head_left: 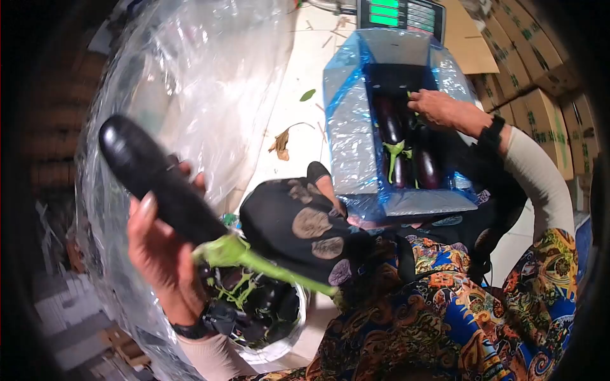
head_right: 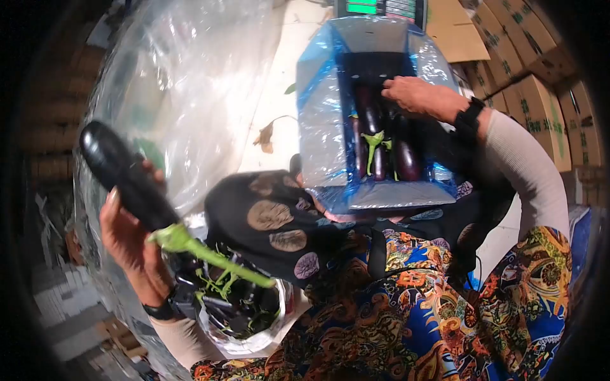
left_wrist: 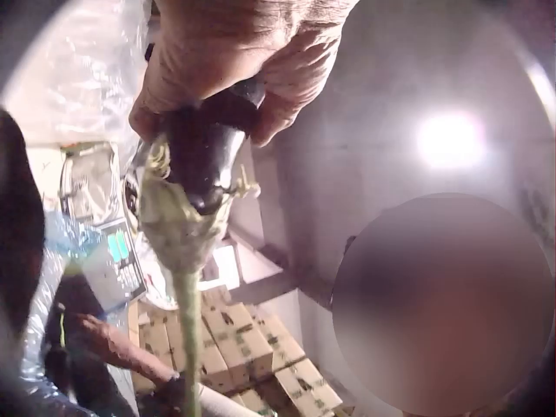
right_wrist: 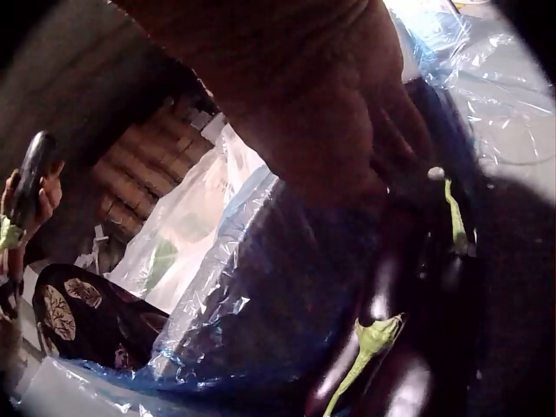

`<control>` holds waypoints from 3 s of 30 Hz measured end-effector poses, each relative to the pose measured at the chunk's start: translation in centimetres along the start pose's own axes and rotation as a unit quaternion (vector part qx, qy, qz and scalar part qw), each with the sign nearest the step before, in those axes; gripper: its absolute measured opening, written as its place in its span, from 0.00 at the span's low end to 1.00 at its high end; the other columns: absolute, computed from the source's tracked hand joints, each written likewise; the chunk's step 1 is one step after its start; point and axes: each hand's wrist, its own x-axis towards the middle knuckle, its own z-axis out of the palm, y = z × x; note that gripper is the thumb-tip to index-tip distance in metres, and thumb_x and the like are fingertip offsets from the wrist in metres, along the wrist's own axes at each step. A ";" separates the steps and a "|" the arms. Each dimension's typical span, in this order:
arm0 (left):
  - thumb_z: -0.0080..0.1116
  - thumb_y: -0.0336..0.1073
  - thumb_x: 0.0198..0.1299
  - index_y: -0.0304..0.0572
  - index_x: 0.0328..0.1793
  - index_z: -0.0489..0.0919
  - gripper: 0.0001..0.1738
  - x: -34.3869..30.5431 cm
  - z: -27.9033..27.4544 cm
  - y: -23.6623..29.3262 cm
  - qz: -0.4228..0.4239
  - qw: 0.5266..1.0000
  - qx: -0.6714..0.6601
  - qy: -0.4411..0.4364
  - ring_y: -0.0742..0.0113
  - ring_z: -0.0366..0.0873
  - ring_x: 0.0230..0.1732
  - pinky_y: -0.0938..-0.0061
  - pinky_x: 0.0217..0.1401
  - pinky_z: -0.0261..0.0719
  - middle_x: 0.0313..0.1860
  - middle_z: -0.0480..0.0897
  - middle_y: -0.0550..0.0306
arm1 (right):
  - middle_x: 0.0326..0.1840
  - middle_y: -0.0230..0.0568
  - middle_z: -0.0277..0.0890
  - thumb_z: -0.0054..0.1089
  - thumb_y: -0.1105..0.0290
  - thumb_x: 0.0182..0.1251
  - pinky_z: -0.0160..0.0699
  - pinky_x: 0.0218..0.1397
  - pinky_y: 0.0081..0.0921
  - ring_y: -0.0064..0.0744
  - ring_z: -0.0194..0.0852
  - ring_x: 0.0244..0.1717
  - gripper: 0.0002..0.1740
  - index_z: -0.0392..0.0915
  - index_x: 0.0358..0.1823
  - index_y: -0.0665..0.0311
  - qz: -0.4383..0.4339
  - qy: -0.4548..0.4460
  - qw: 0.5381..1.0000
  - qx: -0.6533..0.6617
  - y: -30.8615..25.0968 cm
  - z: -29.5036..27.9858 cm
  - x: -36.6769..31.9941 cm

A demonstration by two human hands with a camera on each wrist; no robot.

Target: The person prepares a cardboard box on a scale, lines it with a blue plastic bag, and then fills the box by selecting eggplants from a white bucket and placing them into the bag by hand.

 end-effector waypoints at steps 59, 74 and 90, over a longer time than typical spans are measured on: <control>0.51 0.38 0.59 0.40 0.46 0.81 0.15 16.2 13.9 -33.0 0.325 0.243 0.830 -0.383 0.51 0.74 0.54 0.58 0.55 0.64 0.43 0.83 0.50 | 0.48 0.48 0.79 0.62 0.69 0.55 0.80 0.51 0.39 0.48 0.79 0.51 0.17 0.79 0.47 0.67 -0.075 -0.040 0.993 0.078 -2.1 3.8 4.0; 0.60 0.38 0.64 0.34 0.68 0.71 0.28 8.9 9.9 -4.5 0.032 0.853 0.492 -0.173 0.62 0.79 0.53 0.71 0.58 0.74 0.53 0.81 0.45 | 0.48 0.49 0.76 0.58 0.82 0.52 0.77 0.53 0.43 0.54 0.75 0.51 0.33 0.71 0.63 0.59 -0.101 0.177 0.975 0.086 3.2 0.0 -2.8; 0.59 0.31 0.59 0.40 0.34 0.79 0.04 -38.8 -39.5 -15.9 -0.111 0.739 0.306 0.589 0.72 0.71 0.19 0.77 0.20 0.69 0.21 0.75 0.62 | 0.51 0.56 0.78 0.59 0.85 0.53 0.77 0.53 0.39 0.56 0.78 0.51 0.26 0.74 0.57 0.67 -0.052 0.034 0.994 0.085 -0.3 0.8 0.1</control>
